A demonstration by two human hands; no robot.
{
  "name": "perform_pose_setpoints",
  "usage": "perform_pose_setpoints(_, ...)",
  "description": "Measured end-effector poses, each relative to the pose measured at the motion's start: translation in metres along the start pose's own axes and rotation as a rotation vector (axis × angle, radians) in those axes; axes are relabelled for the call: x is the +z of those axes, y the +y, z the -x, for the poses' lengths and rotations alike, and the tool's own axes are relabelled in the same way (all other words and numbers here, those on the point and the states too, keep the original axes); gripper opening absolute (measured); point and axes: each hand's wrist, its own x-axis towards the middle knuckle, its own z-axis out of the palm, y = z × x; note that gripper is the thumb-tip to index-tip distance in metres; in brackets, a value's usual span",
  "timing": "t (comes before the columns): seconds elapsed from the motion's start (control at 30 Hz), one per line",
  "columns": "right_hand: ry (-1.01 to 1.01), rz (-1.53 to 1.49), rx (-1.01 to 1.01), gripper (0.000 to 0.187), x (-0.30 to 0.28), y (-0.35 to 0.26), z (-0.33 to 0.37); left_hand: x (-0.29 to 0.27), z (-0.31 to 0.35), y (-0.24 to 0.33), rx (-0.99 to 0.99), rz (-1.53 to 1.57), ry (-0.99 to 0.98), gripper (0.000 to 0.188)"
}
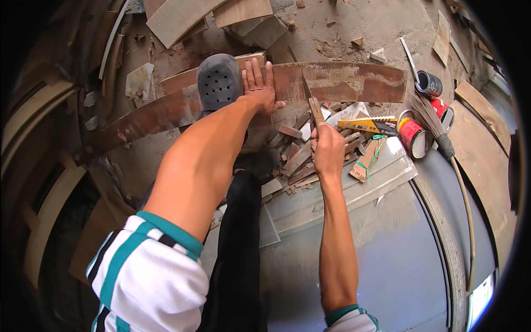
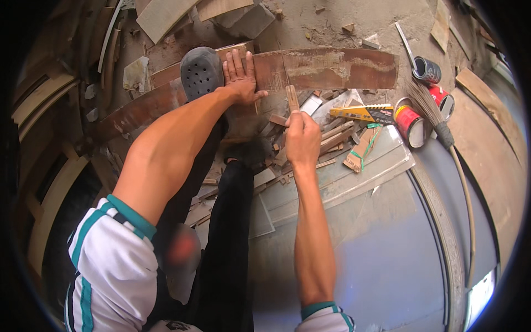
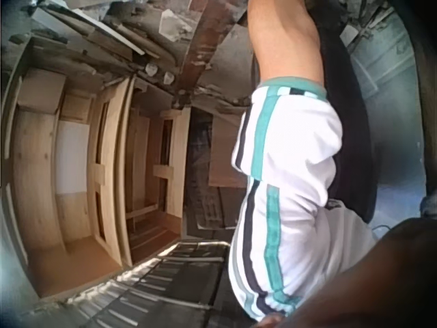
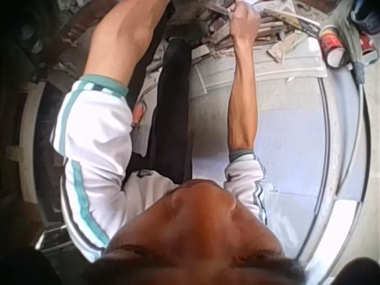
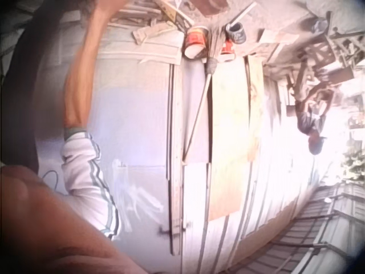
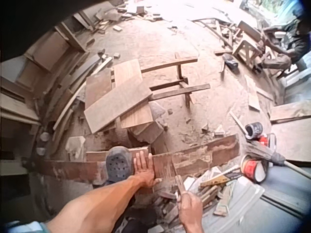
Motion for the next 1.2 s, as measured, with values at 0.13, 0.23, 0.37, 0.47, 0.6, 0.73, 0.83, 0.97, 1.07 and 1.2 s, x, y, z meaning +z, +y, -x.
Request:
perform_pose_setpoints(0.13,0.012,0.072,0.088,0.031,-0.033,-0.027,0.110,0.007,0.005,-0.013,-0.022,0.040,0.009,0.130)
perform_pose_setpoints(0.23,-0.005,0.168,-0.069,0.021,-0.055,0.015,0.135,0.008,0.002,-0.008,0.007,0.020,0.023,0.130)
perform_pose_setpoints(0.37,0.244,0.576,-0.826,0.012,0.005,0.060,-0.004,0.014,0.001,0.002,0.042,0.035,0.077,0.130)
perform_pose_setpoints(0.47,0.011,0.060,-0.035,0.034,0.017,0.014,-0.030,0.003,-0.003,0.004,0.026,0.042,0.065,0.128)
perform_pose_setpoints(0.6,0.140,0.209,-0.374,0.032,-0.001,0.018,0.056,0.008,0.004,-0.012,-0.019,-0.004,0.033,0.130)
perform_pose_setpoints(0.73,-0.037,-0.060,0.060,0.035,-0.057,0.042,0.149,0.012,0.003,-0.011,0.015,-0.013,0.056,0.130)
perform_pose_setpoints(0.83,0.344,0.529,-0.822,0.034,-0.019,0.097,0.066,0.007,0.004,-0.001,0.033,-0.019,0.049,0.130)
perform_pose_setpoints(0.97,0.049,-0.041,-0.146,0.034,0.018,0.059,-0.002,0.011,0.002,0.001,0.034,0.005,0.050,0.130)
perform_pose_setpoints(1.07,0.161,0.103,-0.303,0.036,0.012,0.022,0.019,0.010,0.001,-0.008,0.034,0.006,0.058,0.131)
perform_pose_setpoints(1.2,0.068,-0.019,-0.040,0.039,-0.023,0.047,0.129,0.006,0.006,-0.016,0.019,0.041,0.062,0.129)
